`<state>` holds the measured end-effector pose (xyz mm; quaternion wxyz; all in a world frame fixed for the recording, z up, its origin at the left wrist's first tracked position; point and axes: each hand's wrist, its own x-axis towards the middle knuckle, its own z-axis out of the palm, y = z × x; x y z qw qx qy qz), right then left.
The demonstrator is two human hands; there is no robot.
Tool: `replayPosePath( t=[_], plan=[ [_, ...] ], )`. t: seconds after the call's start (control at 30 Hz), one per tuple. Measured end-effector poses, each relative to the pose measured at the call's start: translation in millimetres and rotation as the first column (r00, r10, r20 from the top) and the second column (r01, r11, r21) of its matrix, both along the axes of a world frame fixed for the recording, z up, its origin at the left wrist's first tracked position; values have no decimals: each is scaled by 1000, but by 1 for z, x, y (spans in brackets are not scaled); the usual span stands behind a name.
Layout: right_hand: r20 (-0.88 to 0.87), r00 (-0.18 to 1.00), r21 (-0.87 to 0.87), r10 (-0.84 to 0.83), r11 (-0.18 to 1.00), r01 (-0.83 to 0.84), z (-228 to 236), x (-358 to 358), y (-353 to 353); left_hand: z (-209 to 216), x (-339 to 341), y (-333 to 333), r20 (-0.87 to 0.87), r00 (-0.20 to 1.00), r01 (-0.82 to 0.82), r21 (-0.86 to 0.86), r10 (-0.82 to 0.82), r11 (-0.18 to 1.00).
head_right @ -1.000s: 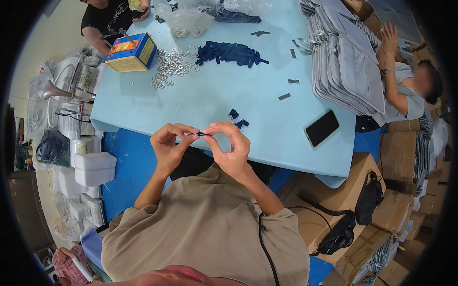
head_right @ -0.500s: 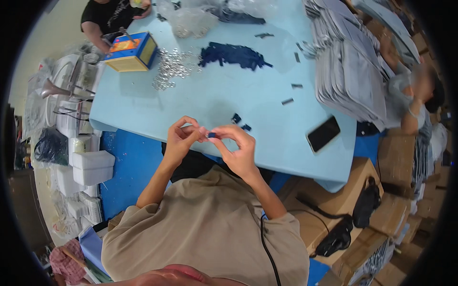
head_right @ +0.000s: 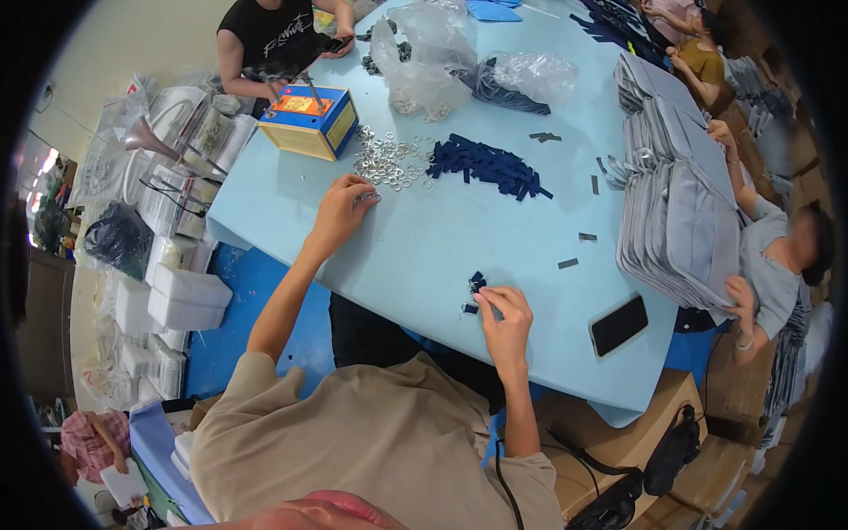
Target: Assembling metal hardware onto blue leather tabs using a manual press tool.
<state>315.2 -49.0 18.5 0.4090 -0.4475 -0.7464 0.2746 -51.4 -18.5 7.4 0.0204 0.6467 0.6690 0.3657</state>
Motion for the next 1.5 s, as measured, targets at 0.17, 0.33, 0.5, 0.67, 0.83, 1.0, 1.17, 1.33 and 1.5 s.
replayPosePath(
  t=[0.17, 0.33, 0.5, 0.67, 0.83, 1.0, 1.17, 1.33, 1.5],
  plan=[
    [35, 998, 124, -51, 991, 46, 15, -14, 16, -7, -14, 8, 29, 999, 44, -161, -40, 986],
    [174, 977, 157, 121, 976, -148, 20, -56, 83, -9, -18, 1, -181, 978, 89, -69, -100, 994],
    [256, 953, 250, 161, 941, -227, -6, -124, 154, -9, -27, -3, -194, 975, 108, -17, -109, 994],
    [360, 921, 355, 151, 890, -285, -19, -159, 190, -4, -3, -37, 300, 953, 27, 56, -43, 998],
    [513, 846, 354, 143, 863, -360, -28, -163, 203, -4, 28, -86, 555, 829, -67, -20, 67, 998],
    [481, 872, 374, 96, 877, -302, -30, -157, 191, -16, 56, -109, 762, 643, -18, -74, 68, 997],
    [305, 942, 286, 137, 930, -228, -8, -139, 163, 6, 71, -116, 785, 615, -9, -91, 78, 996],
    [-111, 900, -93, 421, 897, -431, 28, -107, 83, 30, 82, -111, 776, 630, 37, -40, 7, 998],
    [-355, 823, -428, 443, 706, -564, 31, -67, 23, 45, 107, -111, 701, 709, 144, -43, -73, 989]
  ],
)
